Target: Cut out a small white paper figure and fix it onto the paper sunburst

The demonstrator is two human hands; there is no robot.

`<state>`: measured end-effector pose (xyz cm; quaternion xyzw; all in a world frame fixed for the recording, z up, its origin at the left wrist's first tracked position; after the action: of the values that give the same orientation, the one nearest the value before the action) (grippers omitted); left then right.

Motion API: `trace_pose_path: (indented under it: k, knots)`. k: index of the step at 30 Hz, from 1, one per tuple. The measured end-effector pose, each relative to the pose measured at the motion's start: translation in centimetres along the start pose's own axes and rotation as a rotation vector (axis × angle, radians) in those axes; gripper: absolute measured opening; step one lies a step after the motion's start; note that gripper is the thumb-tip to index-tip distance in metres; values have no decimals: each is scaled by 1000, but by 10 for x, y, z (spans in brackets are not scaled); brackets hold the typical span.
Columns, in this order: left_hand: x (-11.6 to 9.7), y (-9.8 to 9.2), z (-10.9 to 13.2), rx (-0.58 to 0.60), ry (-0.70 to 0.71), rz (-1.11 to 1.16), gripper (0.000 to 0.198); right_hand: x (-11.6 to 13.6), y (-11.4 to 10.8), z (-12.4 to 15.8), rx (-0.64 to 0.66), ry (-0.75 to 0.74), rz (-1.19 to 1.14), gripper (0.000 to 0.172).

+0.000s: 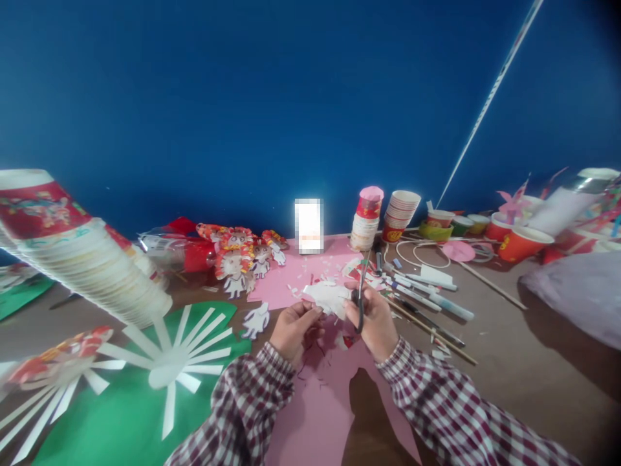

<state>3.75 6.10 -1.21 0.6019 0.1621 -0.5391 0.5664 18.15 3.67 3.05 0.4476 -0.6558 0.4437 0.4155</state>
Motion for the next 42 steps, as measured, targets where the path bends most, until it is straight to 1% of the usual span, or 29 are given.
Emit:
trace_pose_path:
  k: [5,8,12,16,21,24,26,30,32,35,38,42]
  knots:
    - [-7,-6,0,-76,43,6,23,8,8,4,77,-67,16,32]
    - [-11,-6,1,-94,74,13,22,7,16,7,132,-66,6,37]
    - [-10,-9,1,-124,56,-7,24,5,23,8,175,-53,-31,39]
    - [-14,-18,0,-186,97,-12,26,3,23,7,195,-3,-108,36]
    - [-22,-32,-1,-279,137,-33,28,4,21,10,223,73,-140,34]
    - [-26,-37,-2,-289,176,-62,30,7,28,15,330,96,-163,33]
    - [-28,-39,-2,-280,204,-117,30,7,36,19,424,116,-177,34]
    - [-34,-38,-1,-273,251,-251,28,0,50,27,584,206,-251,38]
    - [-39,-38,1,-289,285,-323,27,-3,53,29,616,234,-270,39]
    - [-44,-38,3,-322,327,-399,26,-5,53,29,629,239,-226,39]
    - [-46,-42,5,-362,346,-408,27,-7,55,30,668,274,-201,38]
    - [-47,-44,5,-393,370,-424,27,-12,58,32,717,340,-276,36]
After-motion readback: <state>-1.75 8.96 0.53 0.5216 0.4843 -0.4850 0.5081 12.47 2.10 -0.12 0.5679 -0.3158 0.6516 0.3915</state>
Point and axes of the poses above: each hand's wrist, its own z-axis away from the middle knuckle, its own y-axis out of the palm, x = y × z, the point moved 7 cm from there along -z, towards the middle knuckle, and after that the axes turned 9 degrees about x, right-handed, at the moved point
